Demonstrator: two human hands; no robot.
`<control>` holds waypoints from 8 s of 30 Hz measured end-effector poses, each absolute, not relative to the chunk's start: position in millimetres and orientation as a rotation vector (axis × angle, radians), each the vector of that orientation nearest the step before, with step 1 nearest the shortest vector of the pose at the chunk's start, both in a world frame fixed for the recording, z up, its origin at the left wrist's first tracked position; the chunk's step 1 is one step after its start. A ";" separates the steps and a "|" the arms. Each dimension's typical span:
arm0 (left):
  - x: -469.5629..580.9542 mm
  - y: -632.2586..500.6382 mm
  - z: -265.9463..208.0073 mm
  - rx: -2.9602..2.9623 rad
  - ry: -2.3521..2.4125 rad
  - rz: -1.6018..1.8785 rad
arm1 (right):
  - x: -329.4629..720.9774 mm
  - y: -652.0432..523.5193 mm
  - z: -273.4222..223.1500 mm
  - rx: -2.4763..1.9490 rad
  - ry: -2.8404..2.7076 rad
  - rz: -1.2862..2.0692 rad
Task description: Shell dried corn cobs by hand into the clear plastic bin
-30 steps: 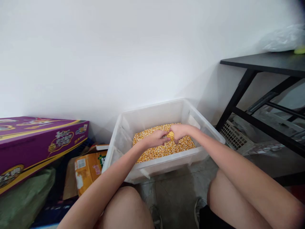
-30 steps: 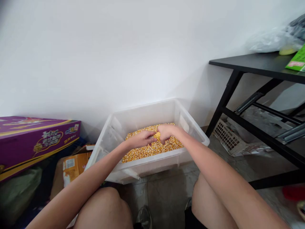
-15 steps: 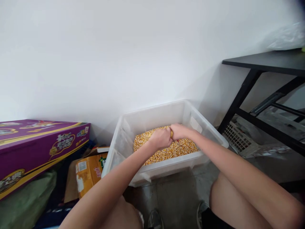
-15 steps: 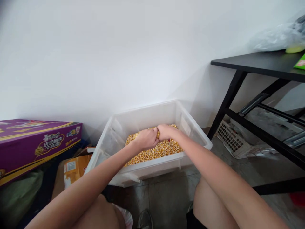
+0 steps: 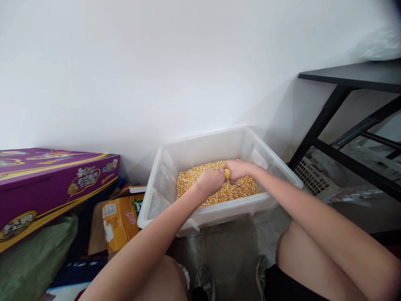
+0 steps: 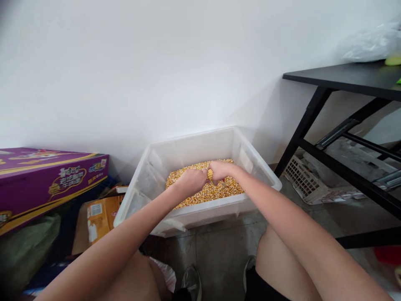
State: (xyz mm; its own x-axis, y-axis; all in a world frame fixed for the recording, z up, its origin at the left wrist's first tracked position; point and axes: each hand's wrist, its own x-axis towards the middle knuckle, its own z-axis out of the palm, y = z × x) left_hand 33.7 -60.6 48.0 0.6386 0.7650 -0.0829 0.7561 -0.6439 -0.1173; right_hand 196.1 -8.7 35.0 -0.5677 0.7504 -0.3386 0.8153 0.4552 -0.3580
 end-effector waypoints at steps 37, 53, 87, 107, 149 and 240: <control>5.4 -42.7 37.7 -3.206 -1.281 -0.251 | 197.6 -16.7 35.9 1.322 2.400 -1.190; 12.1 -53.2 48.9 -2.904 -1.233 0.125 | 192.3 -19.1 31.0 1.303 2.763 -0.721; 11.7 -46.3 38.3 -3.080 -1.132 0.109 | 191.0 -22.4 24.9 1.215 2.790 -0.494; 0.3 -31.6 35.6 -3.214 -1.458 -0.039 | 185.0 -22.9 22.5 1.494 2.902 -0.342; 17.2 -55.7 37.9 -2.744 -0.906 0.190 | 188.3 -21.7 24.9 1.275 2.819 -0.469; -8.9 -30.3 49.4 -2.671 -1.880 -0.796 | 187.1 -13.6 25.9 2.147 2.253 -1.504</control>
State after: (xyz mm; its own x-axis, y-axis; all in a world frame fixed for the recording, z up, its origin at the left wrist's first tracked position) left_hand -8.9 -30.3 49.4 0.2712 0.9297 0.2492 0.8262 -0.3577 0.4353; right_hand 187.1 -13.6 25.9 -0.1981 0.9248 -0.3249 0.6547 -0.1219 -0.7460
